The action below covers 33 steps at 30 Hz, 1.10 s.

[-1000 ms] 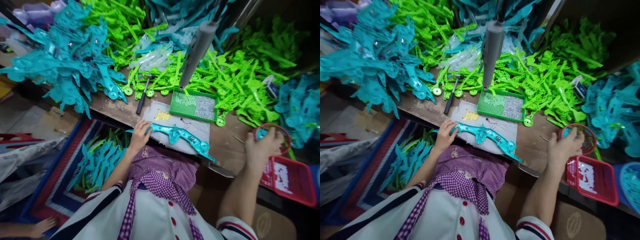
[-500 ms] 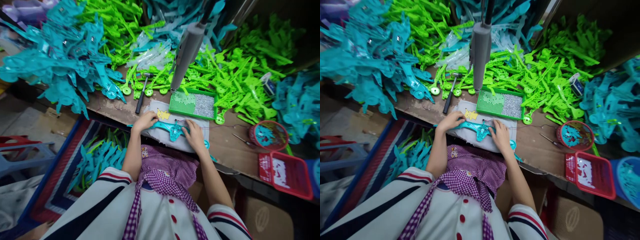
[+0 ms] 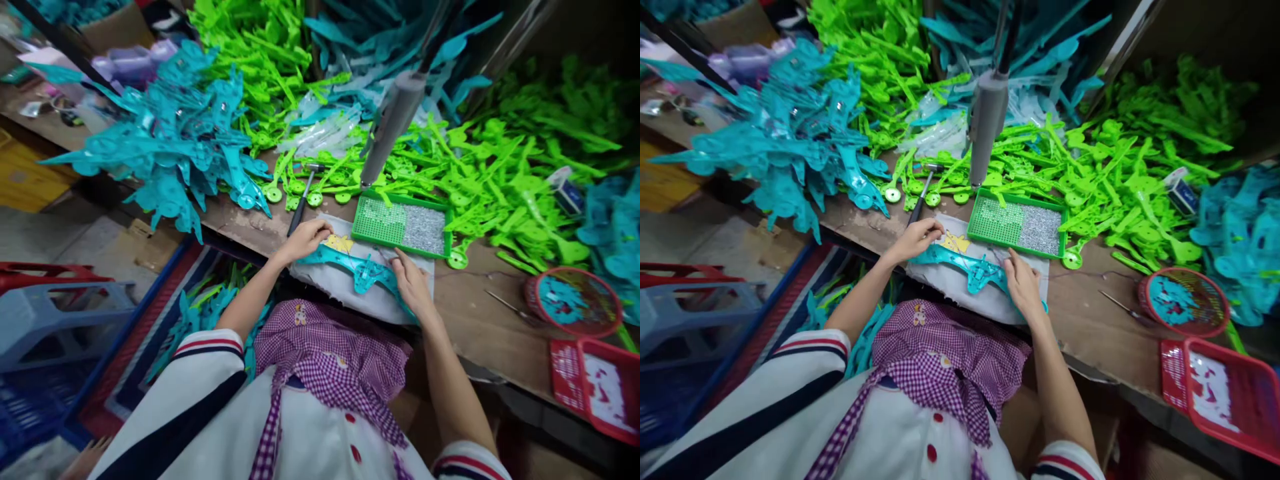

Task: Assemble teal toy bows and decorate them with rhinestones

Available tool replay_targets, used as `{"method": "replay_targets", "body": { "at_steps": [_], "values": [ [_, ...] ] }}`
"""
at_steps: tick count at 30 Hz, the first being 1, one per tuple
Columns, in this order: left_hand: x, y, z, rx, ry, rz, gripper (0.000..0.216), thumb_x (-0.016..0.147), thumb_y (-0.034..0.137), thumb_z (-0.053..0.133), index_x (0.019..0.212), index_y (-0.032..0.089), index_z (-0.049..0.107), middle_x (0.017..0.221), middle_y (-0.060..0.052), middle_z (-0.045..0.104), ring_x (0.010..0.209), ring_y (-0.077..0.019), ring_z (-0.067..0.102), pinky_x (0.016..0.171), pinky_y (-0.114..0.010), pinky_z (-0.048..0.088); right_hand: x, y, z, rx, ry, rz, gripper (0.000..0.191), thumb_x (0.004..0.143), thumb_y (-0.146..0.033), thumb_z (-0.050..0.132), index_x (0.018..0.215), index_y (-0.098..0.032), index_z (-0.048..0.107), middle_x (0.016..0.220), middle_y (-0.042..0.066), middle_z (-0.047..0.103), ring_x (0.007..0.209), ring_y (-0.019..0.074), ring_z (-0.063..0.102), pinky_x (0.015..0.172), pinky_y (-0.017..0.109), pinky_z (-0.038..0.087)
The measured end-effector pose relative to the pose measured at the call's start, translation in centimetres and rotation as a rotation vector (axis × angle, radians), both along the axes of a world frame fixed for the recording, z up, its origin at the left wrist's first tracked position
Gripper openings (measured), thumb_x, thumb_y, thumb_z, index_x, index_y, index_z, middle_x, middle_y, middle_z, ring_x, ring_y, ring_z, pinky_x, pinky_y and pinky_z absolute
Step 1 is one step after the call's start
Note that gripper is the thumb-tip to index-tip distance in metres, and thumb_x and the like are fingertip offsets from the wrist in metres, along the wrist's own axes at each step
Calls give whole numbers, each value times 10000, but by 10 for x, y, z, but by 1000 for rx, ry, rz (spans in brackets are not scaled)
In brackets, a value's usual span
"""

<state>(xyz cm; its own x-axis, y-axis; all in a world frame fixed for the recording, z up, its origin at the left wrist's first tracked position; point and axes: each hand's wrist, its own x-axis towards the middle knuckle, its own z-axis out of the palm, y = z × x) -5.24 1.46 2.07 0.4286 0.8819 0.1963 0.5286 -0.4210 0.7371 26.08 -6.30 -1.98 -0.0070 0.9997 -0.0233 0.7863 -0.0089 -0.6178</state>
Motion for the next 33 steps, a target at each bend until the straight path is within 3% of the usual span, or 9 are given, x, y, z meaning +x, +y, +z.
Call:
{"method": "replay_targets", "body": {
  "at_steps": [2, 5, 8, 11, 14, 17, 23, 29, 33],
  "values": [
    [1, 5, 7, 162, -16, 34, 169, 991, 197, 476, 1004, 167, 641, 932, -51, 664, 844, -162, 646, 782, -292, 520, 1, 3, 6, -21, -62, 33, 675, 991, -645, 248, 1420, -213, 541, 1142, 123, 749, 1123, 301, 656, 1011, 530, 409],
    [3, 8, 19, 449, 111, 37, 195, 1008, 202, 457, 1065, 181, 642, 979, -68, 639, 894, -171, 637, 802, -305, 521, -1, 8, 14, -80, -209, 41, 612, 1009, -594, 279, 1298, -208, 656, 1053, 130, 767, 921, 275, 688, 818, 389, 442],
    [-2, -4, 28, 672, 276, -83, 235, 993, 177, 467, 1131, 223, 651, 950, -55, 643, 839, -165, 623, 748, -308, 510, -1, 10, 21, -132, -401, -58, 577, 1021, -551, 306, 1050, -206, 767, 922, 137, 769, 752, 243, 655, 647, 317, 341],
    [-25, -30, 29, 760, 364, -139, 228, 971, 208, 526, 1147, 252, 665, 923, -47, 664, 840, -173, 630, 736, -323, 497, 9, 1, 25, -57, -447, -93, 579, 1023, -556, 322, 958, -203, 777, 771, 104, 737, 632, 192, 588, 602, 295, 253],
    [-58, -60, 14, 729, 420, 8, 182, 957, 216, 569, 1089, 222, 694, 900, -62, 688, 817, -186, 641, 695, -325, 474, 26, -15, 28, 96, -483, -119, 638, 1020, -583, 304, 821, -176, 753, 654, 85, 680, 557, 155, 514, 580, 292, 200],
    [-80, -81, -10, 563, 429, 161, 169, 968, 237, 568, 1042, 208, 717, 861, -61, 694, 785, -192, 645, 699, -326, 477, 39, -24, 27, 213, -539, -153, 645, 1022, -567, 314, 736, -155, 720, 612, 88, 648, 547, 141, 485, 574, 293, 184],
    [-67, -86, -41, 267, 260, 458, 224, 978, 297, 525, 982, 197, 726, 921, -73, 696, 856, -198, 663, 838, -334, 528, 51, -3, 13, 95, -650, -284, 485, 1001, -474, 448, 803, -135, 732, 624, 86, 637, 523, 125, 407, 575, 302, 134],
    [-65, -85, -46, 141, 150, 514, 222, 954, 304, 533, 905, 190, 717, 882, -55, 673, 814, -181, 655, 811, -320, 536, 67, -18, 12, 129, -591, -313, 504, 1000, -492, 416, 848, -140, 743, 714, 116, 684, 572, 151, 454, 591, 310, 185],
    [-71, -89, -30, 134, 266, 561, 258, 915, 369, 613, 1096, 219, 721, 1204, -111, 635, 1136, -282, 617, 993, -443, 474, 44, -26, 37, 330, -270, -349, 531, 996, -553, 387, 932, -149, 725, 878, 127, 724, 715, 192, 579, 679, 319, 365]
  ]
}}
